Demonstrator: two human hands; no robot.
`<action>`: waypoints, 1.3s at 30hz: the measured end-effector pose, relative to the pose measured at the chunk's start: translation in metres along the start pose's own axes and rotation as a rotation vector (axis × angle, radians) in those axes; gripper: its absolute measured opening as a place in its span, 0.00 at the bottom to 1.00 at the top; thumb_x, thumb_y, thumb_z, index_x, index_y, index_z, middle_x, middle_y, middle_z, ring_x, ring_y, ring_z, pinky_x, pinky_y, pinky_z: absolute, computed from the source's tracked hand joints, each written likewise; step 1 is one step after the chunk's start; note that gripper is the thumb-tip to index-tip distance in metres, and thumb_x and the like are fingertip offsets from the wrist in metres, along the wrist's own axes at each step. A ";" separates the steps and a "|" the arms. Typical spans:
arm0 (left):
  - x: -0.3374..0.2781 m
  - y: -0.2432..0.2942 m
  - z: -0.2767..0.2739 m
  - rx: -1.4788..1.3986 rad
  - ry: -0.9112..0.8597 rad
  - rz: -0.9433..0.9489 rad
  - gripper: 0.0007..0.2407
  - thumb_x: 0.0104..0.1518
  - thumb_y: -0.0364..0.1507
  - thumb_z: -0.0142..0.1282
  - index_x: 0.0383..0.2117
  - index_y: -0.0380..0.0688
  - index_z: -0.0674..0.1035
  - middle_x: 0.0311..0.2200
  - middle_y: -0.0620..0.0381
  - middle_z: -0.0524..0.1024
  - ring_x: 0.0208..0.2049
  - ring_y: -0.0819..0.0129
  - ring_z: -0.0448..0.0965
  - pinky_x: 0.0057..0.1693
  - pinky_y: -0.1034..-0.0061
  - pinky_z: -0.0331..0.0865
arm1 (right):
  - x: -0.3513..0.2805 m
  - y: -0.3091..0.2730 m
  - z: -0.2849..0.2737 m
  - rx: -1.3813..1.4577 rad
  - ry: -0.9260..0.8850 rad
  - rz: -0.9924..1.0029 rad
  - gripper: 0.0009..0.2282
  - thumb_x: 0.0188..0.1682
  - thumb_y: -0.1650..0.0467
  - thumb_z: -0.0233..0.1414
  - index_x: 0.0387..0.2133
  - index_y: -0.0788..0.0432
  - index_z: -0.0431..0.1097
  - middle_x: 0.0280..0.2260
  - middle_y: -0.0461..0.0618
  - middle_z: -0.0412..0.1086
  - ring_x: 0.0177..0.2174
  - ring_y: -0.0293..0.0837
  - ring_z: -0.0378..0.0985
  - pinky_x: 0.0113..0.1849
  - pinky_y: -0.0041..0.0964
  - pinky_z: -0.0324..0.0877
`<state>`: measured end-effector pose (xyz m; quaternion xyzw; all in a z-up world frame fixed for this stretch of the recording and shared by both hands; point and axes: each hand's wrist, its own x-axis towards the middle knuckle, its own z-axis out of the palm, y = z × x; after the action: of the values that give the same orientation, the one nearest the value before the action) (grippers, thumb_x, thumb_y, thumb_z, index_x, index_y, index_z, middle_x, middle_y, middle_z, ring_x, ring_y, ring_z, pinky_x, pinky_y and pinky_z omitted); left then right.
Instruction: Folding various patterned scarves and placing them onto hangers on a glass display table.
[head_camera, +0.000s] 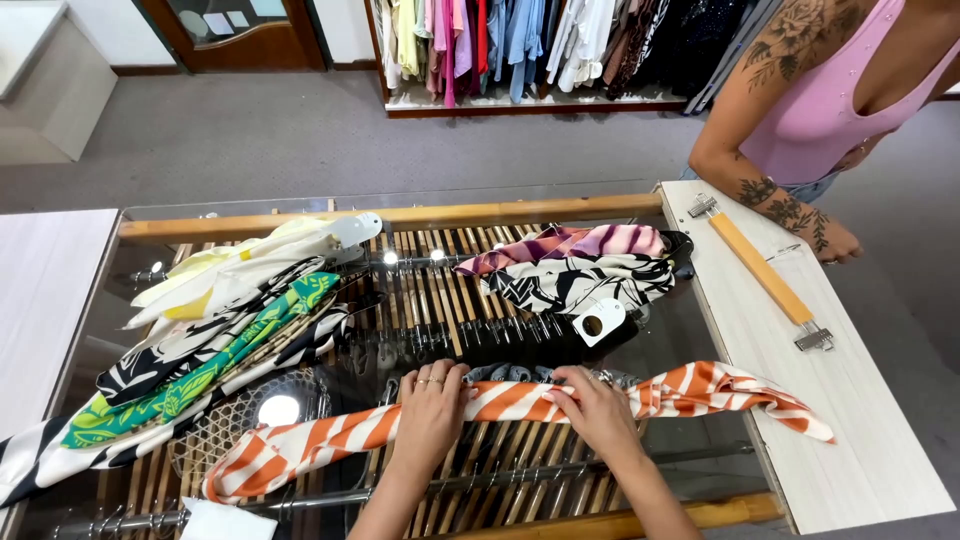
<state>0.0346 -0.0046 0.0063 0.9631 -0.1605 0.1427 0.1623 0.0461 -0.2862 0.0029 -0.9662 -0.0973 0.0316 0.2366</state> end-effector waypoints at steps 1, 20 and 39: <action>0.006 0.005 -0.001 0.000 0.002 0.002 0.09 0.64 0.31 0.47 0.47 0.48 0.74 0.45 0.55 0.72 0.42 0.58 0.71 0.50 0.60 0.62 | 0.002 -0.001 0.000 0.000 0.003 0.000 0.14 0.53 0.55 0.47 0.48 0.43 0.69 0.44 0.32 0.76 0.28 0.38 0.82 0.46 0.52 0.69; 0.100 0.060 -0.039 -1.028 -0.986 0.099 0.18 0.50 0.49 0.64 0.28 0.48 0.81 0.18 0.62 0.72 0.21 0.74 0.65 0.31 0.75 0.59 | 0.014 -0.028 -0.081 0.908 -0.385 -0.016 0.04 0.57 0.70 0.50 0.40 0.57 0.63 0.18 0.43 0.62 0.16 0.34 0.61 0.19 0.27 0.58; 0.119 0.039 -0.164 -1.650 -0.449 -0.129 0.07 0.58 0.27 0.61 0.36 0.34 0.83 0.28 0.47 0.85 0.29 0.63 0.87 0.39 0.73 0.80 | 0.042 -0.005 -0.104 0.832 0.149 0.298 0.14 0.49 0.62 0.61 0.44 0.55 0.73 0.40 0.52 0.75 0.40 0.43 0.76 0.44 0.36 0.67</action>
<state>0.0926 -0.0117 0.2042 0.5495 -0.1861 -0.2231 0.7833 0.0978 -0.3207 0.0968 -0.7919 0.0815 0.0322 0.6043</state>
